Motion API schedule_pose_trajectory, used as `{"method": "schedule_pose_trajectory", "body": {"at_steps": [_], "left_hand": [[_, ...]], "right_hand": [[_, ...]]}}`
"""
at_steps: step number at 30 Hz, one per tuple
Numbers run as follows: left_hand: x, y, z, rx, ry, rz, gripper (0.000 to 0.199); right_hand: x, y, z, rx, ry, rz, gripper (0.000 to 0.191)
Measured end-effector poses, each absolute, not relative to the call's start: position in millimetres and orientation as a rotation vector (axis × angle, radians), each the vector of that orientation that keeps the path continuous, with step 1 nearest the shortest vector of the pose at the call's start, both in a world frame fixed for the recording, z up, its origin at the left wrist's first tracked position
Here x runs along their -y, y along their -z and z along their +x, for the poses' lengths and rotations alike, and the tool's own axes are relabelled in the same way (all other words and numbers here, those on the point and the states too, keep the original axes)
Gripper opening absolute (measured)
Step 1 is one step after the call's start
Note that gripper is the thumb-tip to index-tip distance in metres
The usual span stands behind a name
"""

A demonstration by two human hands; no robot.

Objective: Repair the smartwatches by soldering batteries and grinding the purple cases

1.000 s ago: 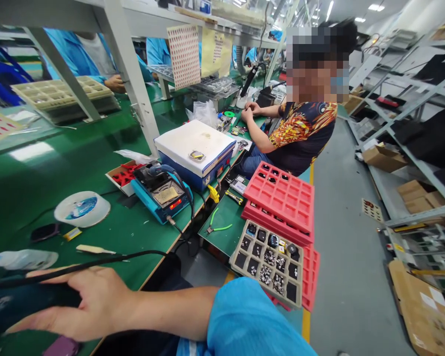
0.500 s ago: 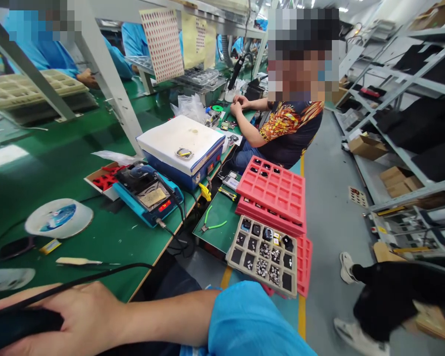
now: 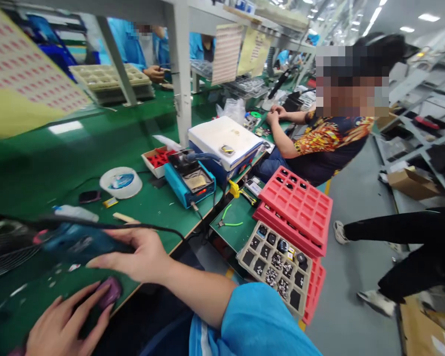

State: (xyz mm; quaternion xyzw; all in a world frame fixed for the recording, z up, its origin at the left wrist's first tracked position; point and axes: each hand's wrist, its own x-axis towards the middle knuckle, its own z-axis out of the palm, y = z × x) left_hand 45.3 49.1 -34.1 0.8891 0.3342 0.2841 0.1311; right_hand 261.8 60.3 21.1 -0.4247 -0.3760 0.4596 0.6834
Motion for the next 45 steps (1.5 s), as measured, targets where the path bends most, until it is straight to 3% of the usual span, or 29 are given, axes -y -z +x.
{"method": "schedule_pose_trajectory", "body": {"at_steps": [5, 13, 18, 20, 29, 35, 45], "left_hand": [[-21, 10, 68, -1.080, -0.886, 2.797, 0.031], [1, 14, 76, -1.192, -0.979, 2.769, 0.017], [6, 15, 80, -1.224, -1.018, 2.701, 0.017], [7, 16, 81, -1.205, -1.046, 2.698, 0.017], [7, 20, 82, -1.171, -1.060, 2.715, 0.019], [8, 18, 81, -1.224, -1.006, 2.744, 0.024], [8, 14, 84, -1.291, -1.046, 2.691, 0.011]], "right_hand": [[-43, -28, 266, 0.912, -0.945, -0.909, 0.066], [-32, -52, 285, 1.236, -0.878, -1.077, 0.040], [-36, -71, 254, 1.226, -0.821, -0.970, 0.054], [-35, -72, 241, 1.199, -0.755, -0.965, 0.050], [-33, -56, 243, 1.258, -0.717, -0.922, 0.043], [-38, -50, 253, 1.289, -0.694, -1.001, 0.051], [-58, -7, 247, 1.038, -0.468, -0.929, 0.043]]}}
